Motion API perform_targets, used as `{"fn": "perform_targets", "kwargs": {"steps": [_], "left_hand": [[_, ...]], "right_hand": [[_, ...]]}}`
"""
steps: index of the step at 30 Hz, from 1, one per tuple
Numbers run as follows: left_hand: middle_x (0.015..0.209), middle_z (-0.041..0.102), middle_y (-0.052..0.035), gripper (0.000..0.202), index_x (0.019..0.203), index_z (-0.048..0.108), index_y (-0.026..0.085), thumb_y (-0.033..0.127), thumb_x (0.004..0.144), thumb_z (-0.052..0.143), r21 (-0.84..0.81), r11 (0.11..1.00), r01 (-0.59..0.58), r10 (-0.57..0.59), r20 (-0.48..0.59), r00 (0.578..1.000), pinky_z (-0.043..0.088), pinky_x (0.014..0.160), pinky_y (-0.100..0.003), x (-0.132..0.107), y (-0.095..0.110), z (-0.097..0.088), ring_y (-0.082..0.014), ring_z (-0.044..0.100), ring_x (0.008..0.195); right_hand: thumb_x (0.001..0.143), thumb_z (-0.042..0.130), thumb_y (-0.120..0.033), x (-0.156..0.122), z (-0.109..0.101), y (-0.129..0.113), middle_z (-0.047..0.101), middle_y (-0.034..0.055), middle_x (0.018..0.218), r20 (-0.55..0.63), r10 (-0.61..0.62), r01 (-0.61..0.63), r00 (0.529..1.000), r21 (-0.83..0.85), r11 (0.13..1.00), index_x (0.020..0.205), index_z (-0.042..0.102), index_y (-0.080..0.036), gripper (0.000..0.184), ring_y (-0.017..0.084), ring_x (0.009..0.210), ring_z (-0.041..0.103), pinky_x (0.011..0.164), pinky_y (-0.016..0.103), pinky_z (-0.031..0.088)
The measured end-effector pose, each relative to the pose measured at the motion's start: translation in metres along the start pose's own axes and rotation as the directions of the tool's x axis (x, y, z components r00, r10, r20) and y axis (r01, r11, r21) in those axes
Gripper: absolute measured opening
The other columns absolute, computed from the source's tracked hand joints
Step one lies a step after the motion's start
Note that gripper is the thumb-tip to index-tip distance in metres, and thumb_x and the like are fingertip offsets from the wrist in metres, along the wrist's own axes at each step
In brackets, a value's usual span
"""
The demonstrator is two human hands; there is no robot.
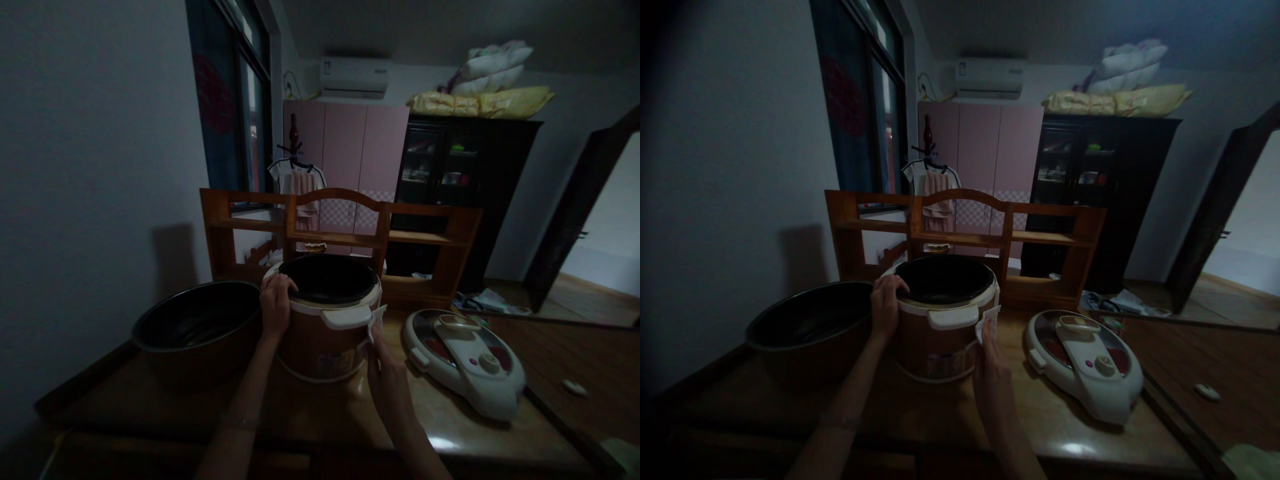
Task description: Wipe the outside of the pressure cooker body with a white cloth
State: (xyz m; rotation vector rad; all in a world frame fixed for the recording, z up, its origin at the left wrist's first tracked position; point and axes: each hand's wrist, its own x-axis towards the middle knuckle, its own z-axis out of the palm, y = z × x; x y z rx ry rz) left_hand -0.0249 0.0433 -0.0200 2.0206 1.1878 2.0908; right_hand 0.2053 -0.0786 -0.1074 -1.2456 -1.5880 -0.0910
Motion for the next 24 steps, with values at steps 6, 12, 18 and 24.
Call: {"fn": "perform_targets", "kwargs": {"steps": [6,12,18,24], "left_hand": [[0.076,0.062,-0.0016,0.048,0.064,0.056,0.023,0.031,0.101,0.026,0.001,1.000,-0.004,0.004,-0.005,1.000,0.037,0.099,-0.035,-0.001,-0.001,0.000,-0.0192,0.057,0.088],[0.072,0.061,-0.0009,0.046,0.063,0.054,0.024,0.029,0.100,0.027,0.001,1.000,-0.008,0.008,-0.009,1.000,0.036,0.097,-0.036,0.000,0.000,0.001,-0.0190,0.057,0.082],[0.071,0.060,-0.0013,0.046,0.063,0.053,0.024,0.030,0.100,0.026,0.008,1.000,-0.014,0.014,0.000,1.000,0.036,0.096,-0.037,0.000,0.000,0.000,-0.0195,0.057,0.081],[0.070,0.059,-0.0012,0.047,0.063,0.053,0.024,0.031,0.100,0.024,0.018,1.000,-0.010,0.010,-0.001,1.000,0.036,0.097,-0.037,0.000,0.000,0.001,-0.0194,0.057,0.080]], "right_hand": [[0.100,0.037,-0.013,0.002,-0.001,-0.007,0.037,0.0108,0.155,-0.002,0.010,-0.010,1.000,0.020,1.000,0.154,0.030,-0.023,0.056,0.026,0.143,0.037,0.114,0.052,0.039],[0.096,0.029,-0.003,-0.014,0.009,-0.019,0.019,0.0070,0.163,0.060,-0.001,0.000,0.998,0.025,1.000,0.158,0.015,-0.024,0.067,0.023,0.149,0.018,0.119,0.048,0.031],[0.086,0.020,0.009,-0.036,0.026,-0.028,0.008,0.0076,0.166,0.066,-0.143,0.145,0.988,-0.026,0.989,0.158,0.015,-0.021,0.078,0.027,0.151,0.008,0.119,0.056,0.027],[0.082,0.022,0.010,-0.041,0.039,-0.032,0.015,0.0123,0.164,0.131,-0.297,0.311,0.946,-0.105,0.945,0.158,0.012,-0.014,0.080,0.028,0.151,0.013,0.117,0.053,0.035]]}}
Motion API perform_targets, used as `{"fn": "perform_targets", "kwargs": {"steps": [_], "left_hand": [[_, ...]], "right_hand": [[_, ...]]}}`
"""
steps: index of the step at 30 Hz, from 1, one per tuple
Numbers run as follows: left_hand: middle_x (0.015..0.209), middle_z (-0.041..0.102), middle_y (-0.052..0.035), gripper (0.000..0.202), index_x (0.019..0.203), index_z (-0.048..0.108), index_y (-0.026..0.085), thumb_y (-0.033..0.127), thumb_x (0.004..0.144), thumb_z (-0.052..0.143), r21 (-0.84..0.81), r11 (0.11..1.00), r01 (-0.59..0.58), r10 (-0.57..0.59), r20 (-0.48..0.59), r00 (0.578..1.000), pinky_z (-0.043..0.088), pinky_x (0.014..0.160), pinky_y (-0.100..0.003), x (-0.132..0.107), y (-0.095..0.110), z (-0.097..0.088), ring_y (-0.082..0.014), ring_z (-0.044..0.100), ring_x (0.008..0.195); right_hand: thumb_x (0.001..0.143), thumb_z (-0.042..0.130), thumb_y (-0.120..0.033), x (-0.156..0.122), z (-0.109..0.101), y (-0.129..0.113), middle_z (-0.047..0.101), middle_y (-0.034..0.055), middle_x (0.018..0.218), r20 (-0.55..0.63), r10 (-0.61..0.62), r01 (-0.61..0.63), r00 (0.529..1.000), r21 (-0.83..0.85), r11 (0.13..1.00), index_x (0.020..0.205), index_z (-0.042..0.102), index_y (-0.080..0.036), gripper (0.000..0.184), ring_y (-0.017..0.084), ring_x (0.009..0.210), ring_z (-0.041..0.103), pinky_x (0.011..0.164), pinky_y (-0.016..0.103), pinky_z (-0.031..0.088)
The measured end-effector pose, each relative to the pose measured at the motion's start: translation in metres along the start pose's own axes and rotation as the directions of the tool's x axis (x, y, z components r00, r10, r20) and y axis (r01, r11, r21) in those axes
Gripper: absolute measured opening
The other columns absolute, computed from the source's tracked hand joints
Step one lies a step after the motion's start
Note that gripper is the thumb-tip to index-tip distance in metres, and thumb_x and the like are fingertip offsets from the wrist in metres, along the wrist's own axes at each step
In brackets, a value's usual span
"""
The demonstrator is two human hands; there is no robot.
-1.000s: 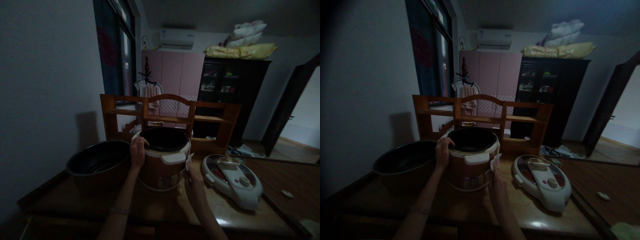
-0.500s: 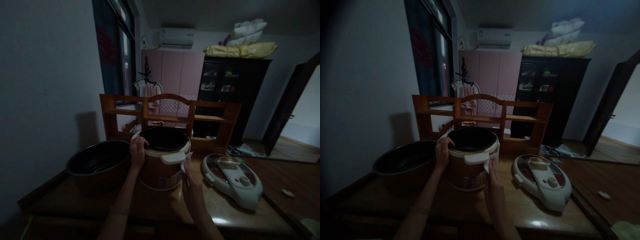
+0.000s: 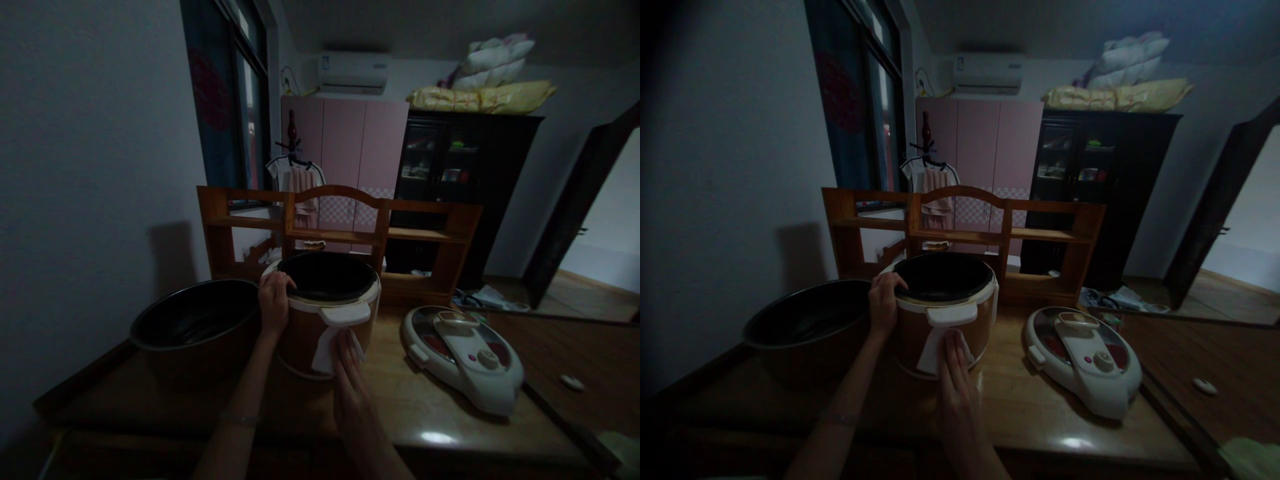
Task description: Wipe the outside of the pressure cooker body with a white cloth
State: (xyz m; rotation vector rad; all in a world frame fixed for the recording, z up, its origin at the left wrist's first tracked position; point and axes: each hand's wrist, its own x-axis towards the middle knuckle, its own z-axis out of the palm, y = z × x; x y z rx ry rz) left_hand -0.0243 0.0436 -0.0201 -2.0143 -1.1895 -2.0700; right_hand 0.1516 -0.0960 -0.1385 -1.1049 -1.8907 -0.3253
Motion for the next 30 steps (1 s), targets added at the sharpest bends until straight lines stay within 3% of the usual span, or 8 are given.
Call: {"fn": "perform_targets", "kwargs": {"steps": [5,9,15,19,25,30], "left_hand": [[0.073,0.062,-0.0017,0.049,0.063,0.054,0.024,0.034,0.101,0.024,0.004,1.000,0.014,-0.014,-0.002,1.000,0.037,0.098,-0.035,0.000,0.001,0.000,-0.0195,0.057,0.085],[0.073,0.062,-0.0018,0.048,0.063,0.054,0.024,0.033,0.101,0.025,0.007,1.000,0.003,-0.003,0.002,1.000,0.038,0.098,-0.036,0.000,0.001,-0.001,-0.0195,0.058,0.084],[0.076,0.065,-0.0028,0.051,0.063,0.055,0.024,0.035,0.101,0.022,0.031,1.000,0.004,-0.004,0.007,1.000,0.037,0.101,-0.037,0.000,-0.001,0.000,-0.0205,0.059,0.089],[0.074,0.063,-0.0024,0.050,0.064,0.055,0.024,0.036,0.101,0.024,0.025,0.999,0.020,-0.020,-0.003,1.000,0.038,0.099,-0.037,0.000,-0.001,0.000,-0.0202,0.058,0.086],[0.075,0.062,-0.0028,0.049,0.064,0.054,0.024,0.035,0.101,0.024,0.017,1.000,0.004,-0.004,0.004,1.000,0.038,0.097,-0.037,0.000,-0.001,-0.001,-0.0203,0.058,0.087],[0.073,0.062,-0.0024,0.051,0.063,0.054,0.024,0.036,0.101,0.023,0.017,1.000,0.006,-0.006,0.000,1.000,0.039,0.097,-0.036,0.000,-0.001,0.000,-0.0200,0.057,0.085]], "right_hand": [[0.079,0.026,0.010,0.008,0.006,-0.003,0.022,0.0158,0.162,0.129,-0.124,0.134,0.984,-0.073,0.988,0.157,0.013,-0.007,0.081,0.028,0.150,0.017,0.116,0.049,0.039],[0.078,0.033,0.008,0.010,0.005,-0.005,0.032,0.0145,0.158,0.236,-0.247,0.262,0.940,-0.036,0.964,0.156,0.017,-0.007,0.081,0.027,0.145,0.033,0.109,0.045,0.049],[0.080,0.044,0.002,-0.001,0.004,-0.005,0.049,0.0123,0.148,0.339,-0.236,0.255,0.911,-0.010,0.967,0.146,0.044,-0.009,0.067,0.025,0.126,0.057,0.103,0.040,0.053],[0.076,0.047,-0.001,-0.006,-0.001,-0.003,0.057,0.0124,0.141,0.346,-0.183,0.192,0.920,0.009,0.981,0.141,0.050,-0.008,0.066,0.025,0.115,0.064,0.094,0.037,0.058],[0.073,0.045,0.004,-0.009,-0.017,0.001,0.069,0.0114,0.124,0.200,-0.163,0.158,0.966,0.043,0.987,0.126,0.062,-0.011,0.058,0.024,0.114,0.064,0.092,0.036,0.058],[0.077,0.043,0.005,-0.012,-0.031,0.011,0.071,0.0095,0.118,0.181,-0.121,0.113,0.976,0.054,0.992,0.123,0.064,-0.014,0.053,0.024,0.109,0.064,0.095,0.039,0.057]]}}
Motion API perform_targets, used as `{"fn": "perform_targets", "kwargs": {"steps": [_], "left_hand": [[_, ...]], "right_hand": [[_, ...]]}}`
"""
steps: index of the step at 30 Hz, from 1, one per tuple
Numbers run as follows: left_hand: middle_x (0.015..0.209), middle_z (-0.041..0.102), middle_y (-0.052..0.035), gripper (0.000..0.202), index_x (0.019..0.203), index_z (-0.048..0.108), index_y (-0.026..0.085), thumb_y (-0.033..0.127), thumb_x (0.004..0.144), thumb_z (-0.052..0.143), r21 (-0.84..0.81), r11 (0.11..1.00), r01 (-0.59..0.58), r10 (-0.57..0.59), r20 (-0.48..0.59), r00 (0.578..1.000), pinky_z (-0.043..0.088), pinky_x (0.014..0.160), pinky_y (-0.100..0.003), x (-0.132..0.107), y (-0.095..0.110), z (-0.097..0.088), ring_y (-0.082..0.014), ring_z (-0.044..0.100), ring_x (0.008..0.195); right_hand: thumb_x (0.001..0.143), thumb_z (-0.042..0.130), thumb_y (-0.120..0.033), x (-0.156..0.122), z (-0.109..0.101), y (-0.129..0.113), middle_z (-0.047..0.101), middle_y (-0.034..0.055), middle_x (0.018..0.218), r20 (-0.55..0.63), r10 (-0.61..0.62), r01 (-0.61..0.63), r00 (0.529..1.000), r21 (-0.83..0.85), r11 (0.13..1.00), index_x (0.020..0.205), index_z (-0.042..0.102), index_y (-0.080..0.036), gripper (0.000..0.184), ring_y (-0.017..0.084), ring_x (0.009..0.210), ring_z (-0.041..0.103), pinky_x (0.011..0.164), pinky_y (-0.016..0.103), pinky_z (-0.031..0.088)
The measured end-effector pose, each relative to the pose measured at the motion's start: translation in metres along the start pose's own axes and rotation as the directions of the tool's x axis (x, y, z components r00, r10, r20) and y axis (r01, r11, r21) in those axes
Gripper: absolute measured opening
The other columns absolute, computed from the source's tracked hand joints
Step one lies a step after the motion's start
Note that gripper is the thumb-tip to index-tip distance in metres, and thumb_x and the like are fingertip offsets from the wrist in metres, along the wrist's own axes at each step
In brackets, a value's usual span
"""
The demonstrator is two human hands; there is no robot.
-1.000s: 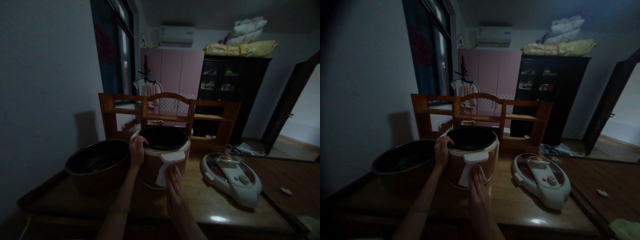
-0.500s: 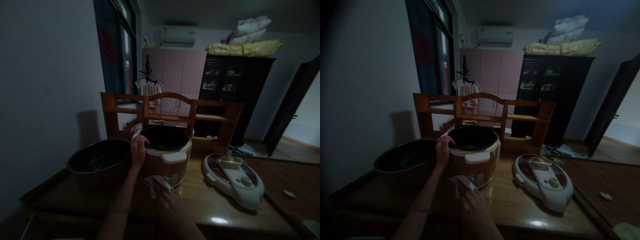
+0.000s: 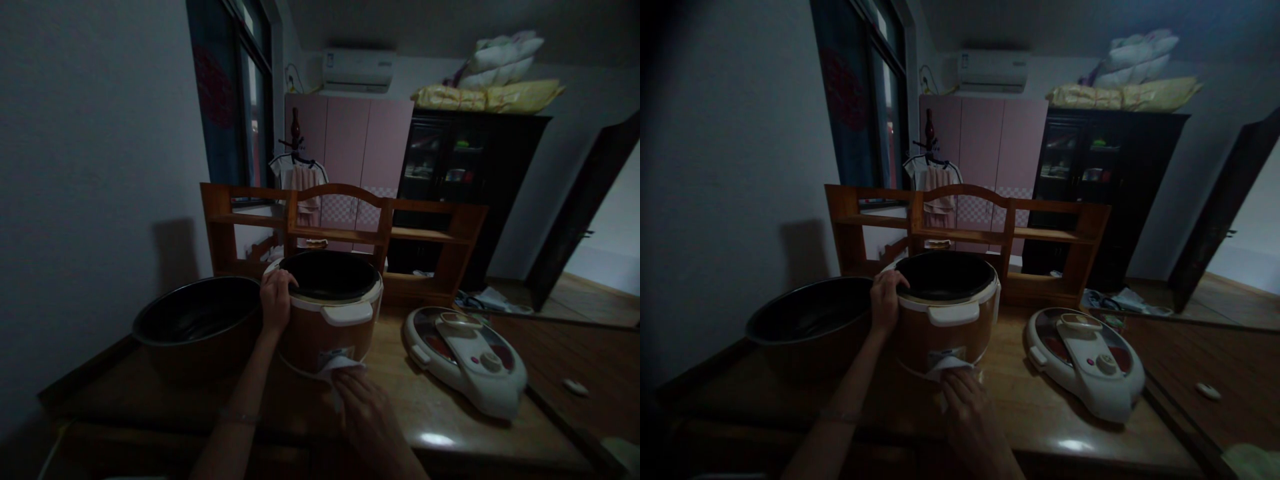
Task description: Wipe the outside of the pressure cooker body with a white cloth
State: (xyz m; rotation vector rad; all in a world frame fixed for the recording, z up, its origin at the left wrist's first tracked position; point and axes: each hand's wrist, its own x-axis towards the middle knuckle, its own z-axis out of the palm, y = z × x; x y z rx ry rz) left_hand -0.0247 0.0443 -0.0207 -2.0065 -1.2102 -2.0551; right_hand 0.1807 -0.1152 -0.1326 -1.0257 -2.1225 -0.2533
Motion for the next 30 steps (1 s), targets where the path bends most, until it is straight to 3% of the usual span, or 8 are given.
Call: {"fn": "perform_targets", "kwargs": {"steps": [9,18,30], "left_hand": [[0.076,0.064,-0.0028,0.049,0.063,0.055,0.025,0.035,0.101,0.025,0.004,1.000,0.011,-0.011,-0.003,1.000,0.039,0.098,-0.037,0.000,0.000,0.000,-0.0214,0.058,0.090],[0.073,0.062,-0.0024,0.048,0.063,0.054,0.025,0.035,0.101,0.026,-0.012,1.000,0.021,-0.021,-0.010,1.000,0.039,0.097,-0.037,0.000,0.000,0.000,-0.0207,0.058,0.086],[0.074,0.062,-0.0024,0.047,0.063,0.054,0.025,0.034,0.100,0.026,-0.008,0.999,0.034,-0.034,-0.005,0.999,0.039,0.098,-0.036,0.000,0.003,-0.001,-0.0208,0.058,0.088]], "right_hand": [[0.078,0.039,0.004,-0.007,-0.006,0.023,0.070,0.0123,0.114,-0.035,0.023,-0.024,0.999,-0.027,0.999,0.119,0.065,-0.013,0.052,0.025,0.111,0.063,0.092,0.041,0.059],[0.077,0.042,0.002,-0.013,-0.007,0.029,0.070,0.0122,0.116,-0.030,0.103,-0.104,0.994,-0.036,0.994,0.118,0.066,-0.015,0.050,0.027,0.112,0.062,0.094,0.047,0.057],[0.074,0.043,0.003,-0.014,-0.006,0.036,0.071,0.0105,0.109,-0.078,0.202,-0.204,0.976,-0.019,0.979,0.107,0.068,-0.018,0.046,0.027,0.108,0.064,0.091,0.045,0.058]]}}
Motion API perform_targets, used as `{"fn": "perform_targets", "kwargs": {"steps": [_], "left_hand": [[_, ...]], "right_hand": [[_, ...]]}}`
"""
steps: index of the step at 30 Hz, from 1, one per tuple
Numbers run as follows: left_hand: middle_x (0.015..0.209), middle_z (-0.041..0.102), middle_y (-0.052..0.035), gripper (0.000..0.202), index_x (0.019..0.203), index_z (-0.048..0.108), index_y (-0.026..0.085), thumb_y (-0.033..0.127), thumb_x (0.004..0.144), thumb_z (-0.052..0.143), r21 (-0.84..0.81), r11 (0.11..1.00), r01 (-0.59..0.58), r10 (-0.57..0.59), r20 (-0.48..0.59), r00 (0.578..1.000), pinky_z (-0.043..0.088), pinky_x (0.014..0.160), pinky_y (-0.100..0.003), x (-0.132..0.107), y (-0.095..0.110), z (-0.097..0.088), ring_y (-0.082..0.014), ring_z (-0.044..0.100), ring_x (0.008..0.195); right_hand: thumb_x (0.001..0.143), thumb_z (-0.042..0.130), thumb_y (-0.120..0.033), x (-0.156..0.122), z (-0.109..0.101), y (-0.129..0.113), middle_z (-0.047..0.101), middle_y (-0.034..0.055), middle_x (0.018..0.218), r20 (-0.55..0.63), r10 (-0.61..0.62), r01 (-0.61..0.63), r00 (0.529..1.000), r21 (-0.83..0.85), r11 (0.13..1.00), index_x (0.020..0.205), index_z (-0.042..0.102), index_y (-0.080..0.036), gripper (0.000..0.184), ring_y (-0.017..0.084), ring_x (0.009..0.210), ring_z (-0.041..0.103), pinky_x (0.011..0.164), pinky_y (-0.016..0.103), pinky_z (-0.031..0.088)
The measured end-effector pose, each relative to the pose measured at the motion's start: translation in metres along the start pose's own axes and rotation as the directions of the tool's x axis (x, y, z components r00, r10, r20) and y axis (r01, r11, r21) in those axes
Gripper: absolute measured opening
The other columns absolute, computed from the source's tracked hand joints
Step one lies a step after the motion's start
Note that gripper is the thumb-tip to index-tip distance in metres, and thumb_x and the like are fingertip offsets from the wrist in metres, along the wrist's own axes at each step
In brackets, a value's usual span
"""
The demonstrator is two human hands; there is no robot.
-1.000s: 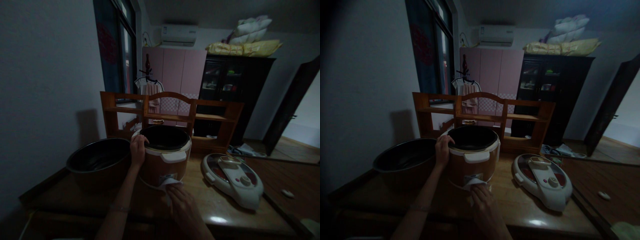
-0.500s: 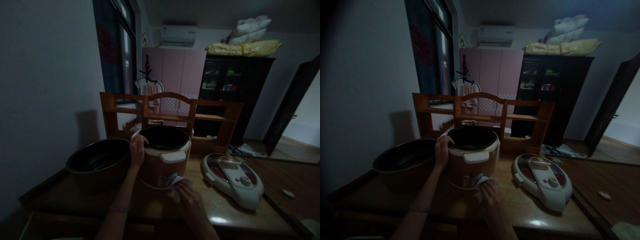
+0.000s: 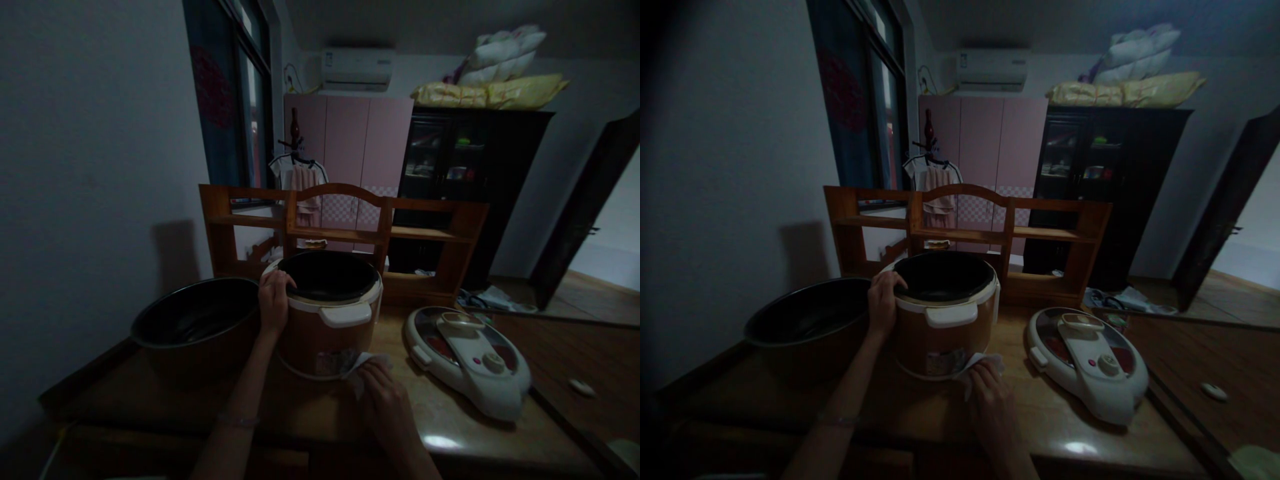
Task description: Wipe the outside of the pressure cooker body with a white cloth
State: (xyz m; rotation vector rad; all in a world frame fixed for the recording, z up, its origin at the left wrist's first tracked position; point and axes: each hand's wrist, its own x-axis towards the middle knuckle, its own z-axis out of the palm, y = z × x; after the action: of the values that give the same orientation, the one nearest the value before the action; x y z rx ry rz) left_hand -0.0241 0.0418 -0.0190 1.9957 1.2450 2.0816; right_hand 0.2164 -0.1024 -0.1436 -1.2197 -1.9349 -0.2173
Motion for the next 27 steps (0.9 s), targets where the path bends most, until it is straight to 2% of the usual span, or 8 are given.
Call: {"fn": "perform_targets", "kwargs": {"steps": [5,9,13,17,22,24,27], "left_hand": [[0.074,0.061,-0.0026,0.046,0.064,0.054,0.025,0.032,0.100,0.026,0.003,0.999,-0.035,0.035,0.003,0.999,0.039,0.098,-0.037,0.000,0.000,0.000,-0.0204,0.058,0.085],[0.079,0.064,-0.0037,0.049,0.064,0.055,0.025,0.036,0.101,0.025,0.010,1.000,-0.003,0.003,-0.014,1.000,0.039,0.099,-0.036,-0.001,-0.002,0.001,-0.0217,0.057,0.094],[0.078,0.063,-0.0032,0.049,0.063,0.055,0.025,0.036,0.101,0.025,0.006,1.000,-0.002,0.002,-0.009,1.000,0.038,0.100,-0.036,-0.001,-0.004,0.002,-0.0211,0.057,0.092],[0.076,0.063,-0.0029,0.048,0.064,0.054,0.024,0.035,0.101,0.025,0.008,1.000,-0.015,0.015,-0.008,1.000,0.038,0.099,-0.035,-0.001,-0.002,0.001,-0.0206,0.057,0.090],[0.077,0.063,-0.0027,0.047,0.064,0.054,0.024,0.034,0.100,0.025,0.003,1.000,-0.030,0.030,0.000,1.000,0.037,0.098,-0.035,-0.001,-0.003,0.001,-0.0200,0.058,0.089],[0.078,0.063,-0.0028,0.047,0.064,0.055,0.024,0.033,0.100,0.025,-0.005,0.999,-0.032,0.032,0.003,0.999,0.037,0.099,-0.035,0.000,-0.004,0.001,-0.0199,0.058,0.090],[0.078,0.064,-0.0027,0.048,0.064,0.055,0.024,0.032,0.101,0.025,-0.012,1.000,-0.029,0.029,-0.001,1.000,0.037,0.098,-0.035,0.000,-0.004,0.002,-0.0197,0.057,0.089]], "right_hand": [[0.078,0.041,0.003,0.001,0.000,0.006,0.071,0.0105,0.107,0.020,0.057,-0.057,0.998,0.035,0.998,0.105,0.069,-0.017,0.044,0.026,0.103,0.066,0.086,0.044,0.060],[0.081,0.040,0.003,0.002,-0.002,-0.001,0.070,0.0112,0.114,0.000,-0.001,0.001,1.000,0.097,0.995,0.115,0.067,-0.018,0.049,0.025,0.112,0.063,0.093,0.043,0.058],[0.083,0.041,0.003,0.006,-0.004,-0.015,0.068,0.0105,0.120,0.045,-0.043,0.035,0.998,0.174,0.984,0.121,0.065,-0.019,0.050,0.022,0.119,0.061,0.098,0.041,0.057],[0.086,0.036,0.005,0.013,-0.009,-0.032,0.063,0.0106,0.132,0.060,-0.200,0.183,0.978,0.215,0.959,0.132,0.058,-0.017,0.056,0.020,0.132,0.051,0.107,0.040,0.051],[0.086,0.032,0.008,0.022,-0.011,-0.048,0.048,0.0114,0.149,0.098,-0.415,0.399,0.905,0.150,0.905,0.146,0.042,-0.010,0.064,0.023,0.147,0.029,0.115,0.043,0.042],[0.085,0.032,0.009,0.026,-0.006,-0.048,0.045,0.0112,0.151,0.113,-0.439,0.429,0.891,0.105,0.897,0.148,0.039,-0.009,0.066,0.024,0.148,0.026,0.116,0.044,0.041],[0.084,0.032,0.010,0.031,0.006,-0.042,0.046,0.0102,0.151,0.106,-0.398,0.395,0.911,0.041,0.918,0.148,0.040,-0.011,0.068,0.022,0.146,0.030,0.115,0.043,0.043]]}}
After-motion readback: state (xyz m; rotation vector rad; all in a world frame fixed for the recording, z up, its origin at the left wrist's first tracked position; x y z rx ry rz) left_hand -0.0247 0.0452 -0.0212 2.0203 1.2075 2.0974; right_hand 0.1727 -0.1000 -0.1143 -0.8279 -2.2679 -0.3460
